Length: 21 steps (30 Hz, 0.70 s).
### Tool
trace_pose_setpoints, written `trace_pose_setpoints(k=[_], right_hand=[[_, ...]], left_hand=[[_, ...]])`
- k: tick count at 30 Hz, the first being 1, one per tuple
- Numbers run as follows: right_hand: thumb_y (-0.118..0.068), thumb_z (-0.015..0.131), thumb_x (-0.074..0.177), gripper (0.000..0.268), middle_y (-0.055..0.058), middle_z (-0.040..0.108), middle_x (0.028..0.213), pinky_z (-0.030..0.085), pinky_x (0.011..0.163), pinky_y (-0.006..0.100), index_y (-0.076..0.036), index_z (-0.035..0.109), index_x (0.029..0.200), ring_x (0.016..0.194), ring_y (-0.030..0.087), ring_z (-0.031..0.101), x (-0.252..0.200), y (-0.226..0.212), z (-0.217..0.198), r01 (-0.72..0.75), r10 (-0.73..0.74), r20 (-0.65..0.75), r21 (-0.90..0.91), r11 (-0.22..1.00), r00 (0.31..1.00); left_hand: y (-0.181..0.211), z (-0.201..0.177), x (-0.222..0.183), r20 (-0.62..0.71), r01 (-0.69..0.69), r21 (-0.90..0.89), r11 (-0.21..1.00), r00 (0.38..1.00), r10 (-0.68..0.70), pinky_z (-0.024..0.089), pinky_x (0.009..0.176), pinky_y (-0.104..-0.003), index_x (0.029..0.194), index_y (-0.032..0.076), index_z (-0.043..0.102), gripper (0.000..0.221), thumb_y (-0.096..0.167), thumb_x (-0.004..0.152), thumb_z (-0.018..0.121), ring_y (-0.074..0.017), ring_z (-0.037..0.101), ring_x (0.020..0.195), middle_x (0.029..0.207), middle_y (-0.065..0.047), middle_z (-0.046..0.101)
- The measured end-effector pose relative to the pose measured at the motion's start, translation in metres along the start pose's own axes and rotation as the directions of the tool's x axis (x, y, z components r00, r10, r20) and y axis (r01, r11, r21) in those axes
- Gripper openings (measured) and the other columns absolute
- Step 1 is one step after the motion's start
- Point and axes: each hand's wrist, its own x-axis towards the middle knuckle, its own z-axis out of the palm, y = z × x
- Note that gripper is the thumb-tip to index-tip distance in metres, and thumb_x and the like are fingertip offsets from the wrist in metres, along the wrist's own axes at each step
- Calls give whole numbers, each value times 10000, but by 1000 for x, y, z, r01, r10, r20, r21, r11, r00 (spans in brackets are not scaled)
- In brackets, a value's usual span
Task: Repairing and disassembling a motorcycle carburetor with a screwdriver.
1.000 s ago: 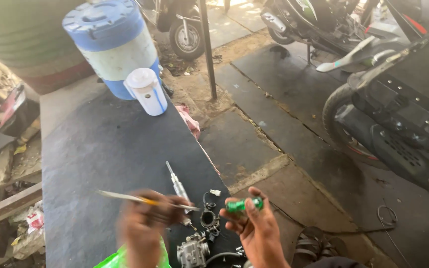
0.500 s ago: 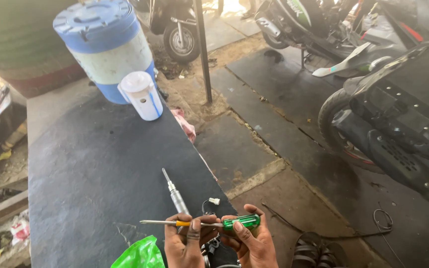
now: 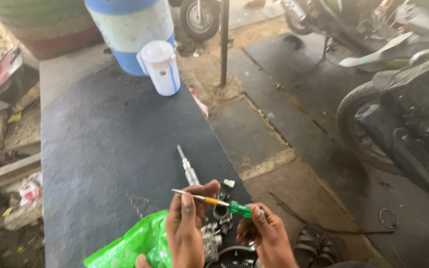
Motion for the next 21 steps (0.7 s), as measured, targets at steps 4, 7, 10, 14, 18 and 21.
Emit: trace_pose_setpoints(k=[4,7,10,14,18,21], right_hand=[[-393,566,932,388,95,715,655,561,538,322,-26,654,1024,549,176,665,-17,-14,5,-144,165,94,-197,970,982],[-367,610,998,414,54,595,596,442,457,285,13,683,1147,492,127,537,-11,8,-9,-53,83,307,-105,993,948],[-347,620,1015,429,38,560,626,393,483,275,22,697,1219,530,114,493,-18,15,-13,-10,64,211,-249,968,975],[-297,642,1014,386,56,709,891,571,721,298,-34,636,1297,789,132,670,-42,-16,19,512,-416,319,-673,534,852],[-256,652,1081,308,92,712,1139,600,836,321,-68,616,1322,984,181,716,-44,-26,21,700,-615,435,-656,283,657],[-249,657,1100,324,107,695,1232,628,876,344,-86,553,1360,1044,203,722,-46,-44,13,767,-656,421,-482,424,627]], left_hand=[[4,-8,3,-26,-20,-156,988,1000,16,588,920,-354,998,9,609,256,229,1071,502,-239,758,994,1025,-198,786],[-25,-16,-5,-67,-48,-92,995,997,42,452,721,-307,1039,-13,632,271,223,1116,521,-199,627,820,1019,-221,796],[-20,-10,-10,-115,-10,-126,992,993,-4,579,767,-325,977,20,628,252,225,1066,512,-190,742,890,974,-180,787],[-18,-8,-12,-249,168,-97,981,950,-187,580,730,-325,989,25,641,234,222,1049,531,-208,714,796,996,-171,792],[-31,-14,-16,-83,106,-179,978,989,-122,584,901,-323,1064,-13,660,288,265,1046,585,-196,736,956,1073,-182,779],[1,-11,-7,65,166,82,983,983,-172,599,941,-328,1077,11,717,355,342,1004,612,-191,767,972,1055,-152,801]])
